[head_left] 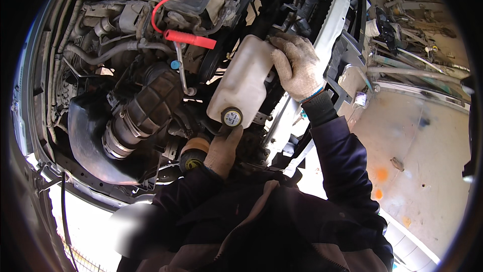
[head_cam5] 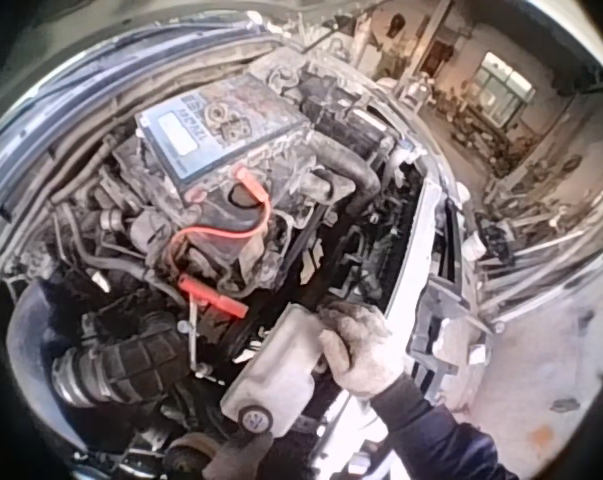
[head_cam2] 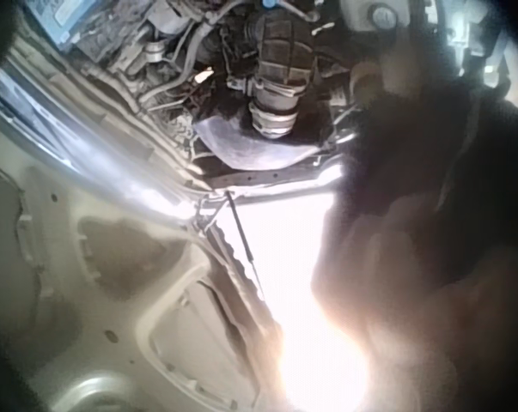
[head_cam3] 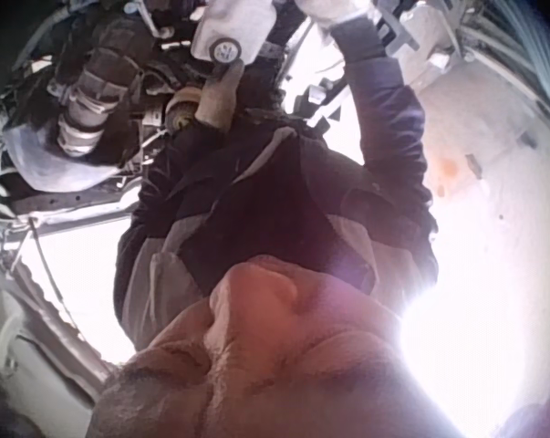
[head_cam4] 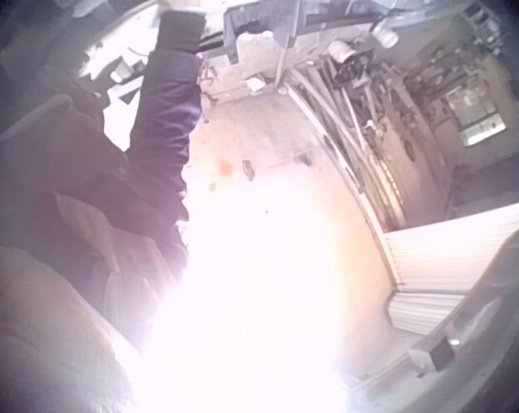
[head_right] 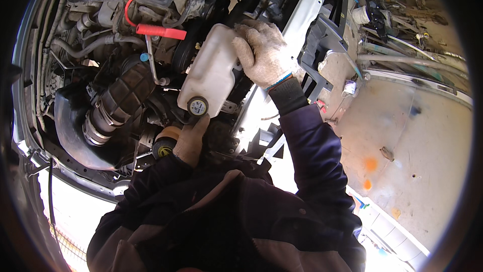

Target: The person works under the open hood of a silver car, manipulating a white plastic reservoir and nearby hoses with gloved hands. They briefly walk away to retrieve a pair of pliers and return to continue adjusting components in the engine bay.

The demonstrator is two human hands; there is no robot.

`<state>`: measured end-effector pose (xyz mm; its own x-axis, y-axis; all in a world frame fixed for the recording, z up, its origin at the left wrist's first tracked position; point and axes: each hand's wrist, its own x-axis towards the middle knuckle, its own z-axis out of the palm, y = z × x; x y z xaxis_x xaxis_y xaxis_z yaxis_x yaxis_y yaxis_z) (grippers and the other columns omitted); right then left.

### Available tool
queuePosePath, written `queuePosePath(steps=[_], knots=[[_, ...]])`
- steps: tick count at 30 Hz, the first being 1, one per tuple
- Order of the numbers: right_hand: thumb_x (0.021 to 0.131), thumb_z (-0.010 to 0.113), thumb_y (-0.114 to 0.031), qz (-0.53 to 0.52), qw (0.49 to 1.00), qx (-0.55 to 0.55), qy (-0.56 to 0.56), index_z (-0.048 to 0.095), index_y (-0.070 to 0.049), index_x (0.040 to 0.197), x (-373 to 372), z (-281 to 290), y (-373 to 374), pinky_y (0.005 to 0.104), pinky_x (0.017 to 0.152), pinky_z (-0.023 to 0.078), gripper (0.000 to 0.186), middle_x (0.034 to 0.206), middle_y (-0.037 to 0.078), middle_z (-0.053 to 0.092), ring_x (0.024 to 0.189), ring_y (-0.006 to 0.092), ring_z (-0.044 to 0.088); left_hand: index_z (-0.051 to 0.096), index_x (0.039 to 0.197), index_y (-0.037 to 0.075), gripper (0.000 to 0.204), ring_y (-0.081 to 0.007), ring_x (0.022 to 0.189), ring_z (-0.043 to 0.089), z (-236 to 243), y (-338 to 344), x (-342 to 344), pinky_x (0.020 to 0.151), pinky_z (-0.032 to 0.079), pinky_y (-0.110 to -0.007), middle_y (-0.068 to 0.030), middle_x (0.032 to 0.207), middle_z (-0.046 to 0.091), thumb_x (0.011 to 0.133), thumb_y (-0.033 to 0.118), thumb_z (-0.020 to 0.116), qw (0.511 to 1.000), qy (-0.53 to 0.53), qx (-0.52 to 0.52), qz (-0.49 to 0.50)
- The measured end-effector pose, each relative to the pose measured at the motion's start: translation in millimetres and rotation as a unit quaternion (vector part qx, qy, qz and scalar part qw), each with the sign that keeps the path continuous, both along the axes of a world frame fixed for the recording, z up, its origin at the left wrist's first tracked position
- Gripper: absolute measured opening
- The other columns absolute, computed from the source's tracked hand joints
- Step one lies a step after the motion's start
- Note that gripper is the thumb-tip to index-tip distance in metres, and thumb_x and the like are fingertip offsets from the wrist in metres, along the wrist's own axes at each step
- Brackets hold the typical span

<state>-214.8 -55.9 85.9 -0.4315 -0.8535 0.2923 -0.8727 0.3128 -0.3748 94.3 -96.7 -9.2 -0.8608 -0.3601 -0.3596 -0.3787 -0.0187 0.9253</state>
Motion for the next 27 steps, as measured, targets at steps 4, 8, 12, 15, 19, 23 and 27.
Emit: queuePosePath(steps=[4,8,12,15,19,23,27], knots=[[0.108,0.072,-0.027,-0.013,0.999,-0.041,-0.011,0.084,-0.002,0.117,0,-5,0,0.0505,0.104,0.059,0.029,0.123,0.017,0.081,0.115,0.0420,0.073,0.061,0.151,0.000,0.039,-0.0528,0.133,0.064,1,3,0,0.111,0.054,-0.051,-0.0349,0.141,0.066,0.113,0.005,0.055,0.995,0.012,0.026,0.100],[0.108,0.073,-0.028,-0.022,0.999,-0.043,-0.021,0.085,-0.005,0.115,-1,-5,3,0.0498,0.101,0.060,0.028,0.120,0.016,0.081,0.111,0.0410,0.074,0.059,0.152,-0.003,0.040,-0.0488,0.132,0.065,-6,3,2,0.112,0.052,-0.048,-0.0350,0.144,0.066,0.114,0.012,0.058,0.988,0.003,-0.107,0.110],[0.105,0.076,-0.028,-0.027,0.998,-0.048,-0.032,0.086,-0.005,0.114,1,-5,4,0.0496,0.098,0.061,0.026,0.118,0.016,0.082,0.109,0.0406,0.075,0.058,0.152,-0.008,0.052,-0.0390,0.130,0.067,-16,0,-6,0.112,0.051,-0.044,-0.0306,0.148,0.066,0.116,0.029,0.065,0.977,-0.002,-0.198,0.084],[0.103,0.078,-0.028,-0.029,0.998,-0.051,-0.032,0.086,-0.006,0.112,2,-3,6,0.0491,0.098,0.062,0.025,0.116,0.015,0.082,0.109,0.0404,0.075,0.056,0.153,-0.012,0.061,-0.0331,0.131,0.066,-9,3,-21,0.113,0.050,-0.043,-0.0270,0.149,0.066,0.116,0.034,0.067,0.971,0.027,0.068,0.229],[0.099,0.081,-0.024,-0.030,0.997,-0.068,-0.027,0.086,-0.005,0.115,6,2,9,0.0484,0.100,0.062,0.025,0.117,0.015,0.082,0.111,0.0389,0.076,0.054,0.155,-0.015,0.067,-0.0296,0.133,0.063,9,3,-38,0.115,0.047,-0.041,-0.0226,0.149,0.067,0.118,0.040,0.064,0.922,-0.017,0.219,0.320],[0.094,0.084,-0.010,-0.030,0.992,-0.126,-0.006,0.084,-0.004,0.116,36,13,42,0.0449,0.097,0.062,0.022,0.113,0.015,0.081,0.109,0.0351,0.076,0.054,0.157,-0.015,0.073,-0.0277,0.134,0.062,15,-1,-38,0.116,0.047,-0.040,-0.0204,0.149,0.068,0.119,0.047,0.061,0.937,-0.014,0.184,0.297],[0.092,0.086,-0.007,-0.072,0.994,-0.084,-0.024,0.083,-0.003,0.114,88,26,108,0.0455,0.090,0.061,0.023,0.104,0.013,0.078,0.099,0.0346,0.075,0.057,0.155,-0.014,0.074,-0.0268,0.131,0.064,13,-4,-35,0.115,0.048,-0.040,-0.0205,0.146,0.069,0.118,0.050,0.061,0.944,-0.053,0.183,0.270]])
